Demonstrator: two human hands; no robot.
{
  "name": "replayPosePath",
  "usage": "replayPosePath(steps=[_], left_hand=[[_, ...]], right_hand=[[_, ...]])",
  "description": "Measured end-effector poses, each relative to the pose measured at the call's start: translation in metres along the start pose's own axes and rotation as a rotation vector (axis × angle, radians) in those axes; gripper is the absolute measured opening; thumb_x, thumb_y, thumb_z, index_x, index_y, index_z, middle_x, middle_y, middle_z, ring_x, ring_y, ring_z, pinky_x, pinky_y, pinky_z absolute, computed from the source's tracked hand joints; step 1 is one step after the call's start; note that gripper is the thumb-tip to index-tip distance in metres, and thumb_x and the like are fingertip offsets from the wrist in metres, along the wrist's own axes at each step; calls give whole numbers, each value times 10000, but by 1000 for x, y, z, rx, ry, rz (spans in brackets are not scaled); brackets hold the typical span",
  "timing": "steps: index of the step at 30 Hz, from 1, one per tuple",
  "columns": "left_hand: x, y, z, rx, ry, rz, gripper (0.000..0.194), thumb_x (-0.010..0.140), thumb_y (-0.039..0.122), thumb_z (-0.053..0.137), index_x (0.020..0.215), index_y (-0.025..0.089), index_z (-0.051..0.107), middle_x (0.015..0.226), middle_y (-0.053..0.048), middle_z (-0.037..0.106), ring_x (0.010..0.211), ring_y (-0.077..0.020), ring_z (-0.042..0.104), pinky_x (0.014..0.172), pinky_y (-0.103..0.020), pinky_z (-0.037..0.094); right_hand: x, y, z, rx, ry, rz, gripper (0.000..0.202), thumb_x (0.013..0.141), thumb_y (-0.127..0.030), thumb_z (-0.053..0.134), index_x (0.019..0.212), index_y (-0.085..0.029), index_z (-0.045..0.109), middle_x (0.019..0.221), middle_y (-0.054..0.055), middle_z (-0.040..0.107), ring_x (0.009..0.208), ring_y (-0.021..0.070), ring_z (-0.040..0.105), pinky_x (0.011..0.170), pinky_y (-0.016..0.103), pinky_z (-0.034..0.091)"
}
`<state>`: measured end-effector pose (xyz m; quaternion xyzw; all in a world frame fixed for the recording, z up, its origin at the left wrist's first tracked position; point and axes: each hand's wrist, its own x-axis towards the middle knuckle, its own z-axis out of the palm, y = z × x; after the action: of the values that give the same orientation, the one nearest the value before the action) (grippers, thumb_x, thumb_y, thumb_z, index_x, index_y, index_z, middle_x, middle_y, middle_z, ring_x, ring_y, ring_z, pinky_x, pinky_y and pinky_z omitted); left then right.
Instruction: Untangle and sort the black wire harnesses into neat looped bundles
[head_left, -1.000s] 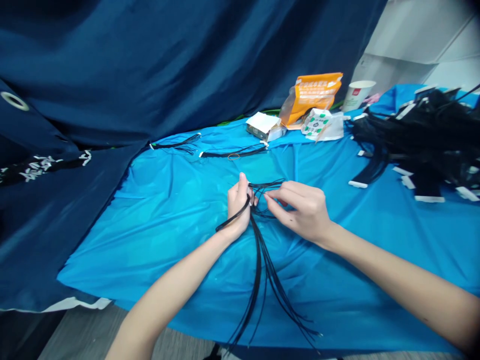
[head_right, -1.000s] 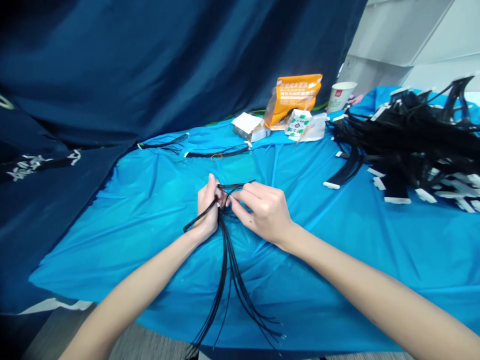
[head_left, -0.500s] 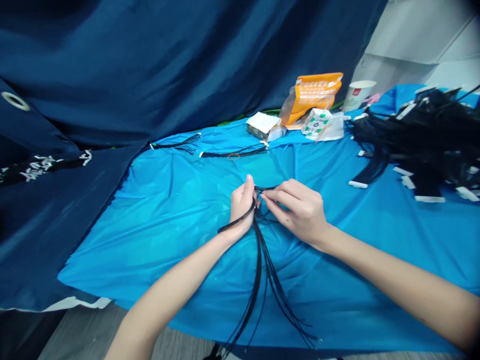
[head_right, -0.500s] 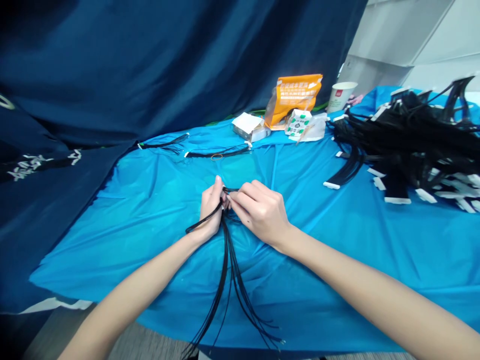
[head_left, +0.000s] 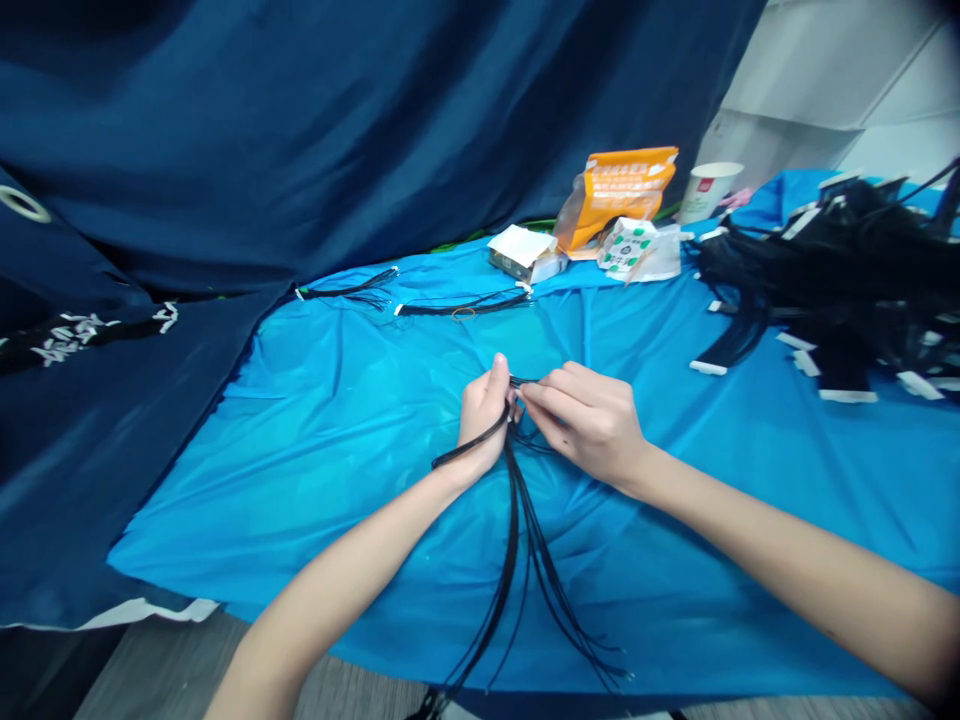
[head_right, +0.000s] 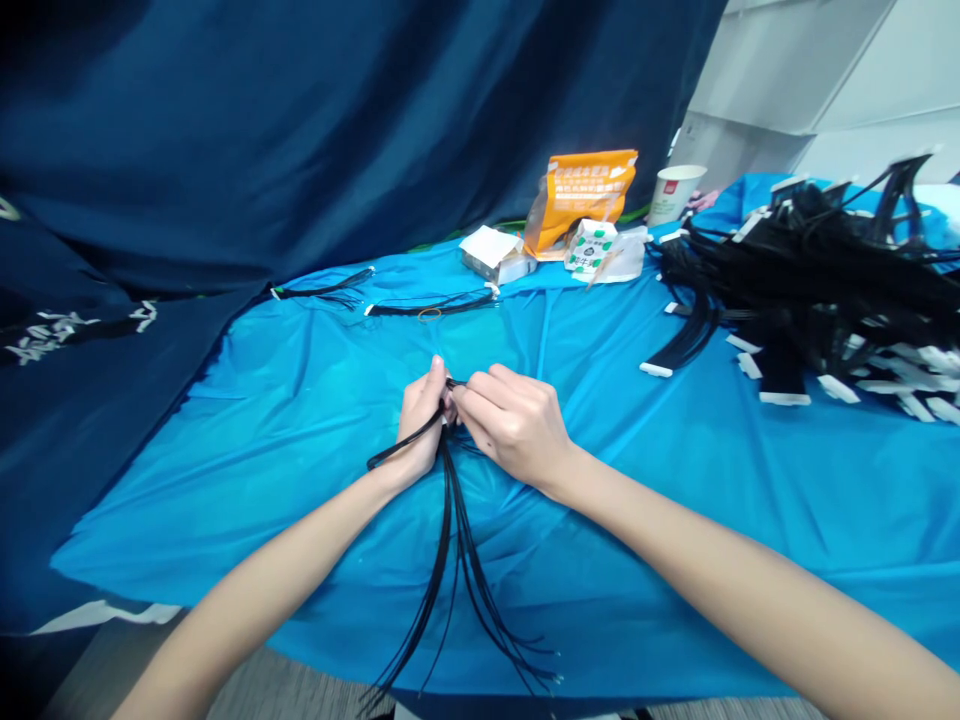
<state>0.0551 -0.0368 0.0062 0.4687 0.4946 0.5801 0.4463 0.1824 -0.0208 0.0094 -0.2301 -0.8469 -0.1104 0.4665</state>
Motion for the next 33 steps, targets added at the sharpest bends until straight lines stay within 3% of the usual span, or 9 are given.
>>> replayPosePath(steps=[5,9,13,22,28,33], left_hand=[[4,6,1,-200,12,-119,501,810,552,452,478,185,371,423,25,326,410,-87,318,450,-268,241],[8,10,-5,-321,74,-249,494,791,543,497,495,170,368,456,33,305,421,-64,292,441,-244,228],[10,11,-8,-389,90,-338,522,776,565,503,487,164,336,450,53,263,401,-45,263,418,-210,215],[10,11,-5,-422,118,-431,504,735,555,565,511,165,337,445,68,292,373,-31,274,391,-188,218],[11,11,-6,-465,130,-472,446,787,449,556,527,168,327,444,71,310,367,-31,286,397,-184,230],[13,10,-7,-445,160,-519,422,820,380,527,522,166,318,438,72,304,360,-27,280,391,-183,214]], right_hand=[[3,1,-1,-8,17,-7,107,829,-156,554,887,-170,642,817,70,633,761,178,506,671,301,448],[3,-1,-1,31,4,-154,173,804,-169,593,970,-171,642,952,96,643,971,230,499,787,380,446],[2,-3,2,43,-25,-309,123,841,-154,547,883,-196,654,890,46,677,947,188,545,780,366,434],[4,-2,3,21,-56,-437,167,871,-102,501,882,-184,646,865,11,696,896,133,581,781,328,415],[3,-1,4,39,-23,-385,121,849,-121,547,862,-185,649,849,7,704,872,149,580,749,335,409],[0,1,7,106,-68,-285,104,852,-170,554,869,-202,652,868,15,703,899,165,569,719,333,398]])
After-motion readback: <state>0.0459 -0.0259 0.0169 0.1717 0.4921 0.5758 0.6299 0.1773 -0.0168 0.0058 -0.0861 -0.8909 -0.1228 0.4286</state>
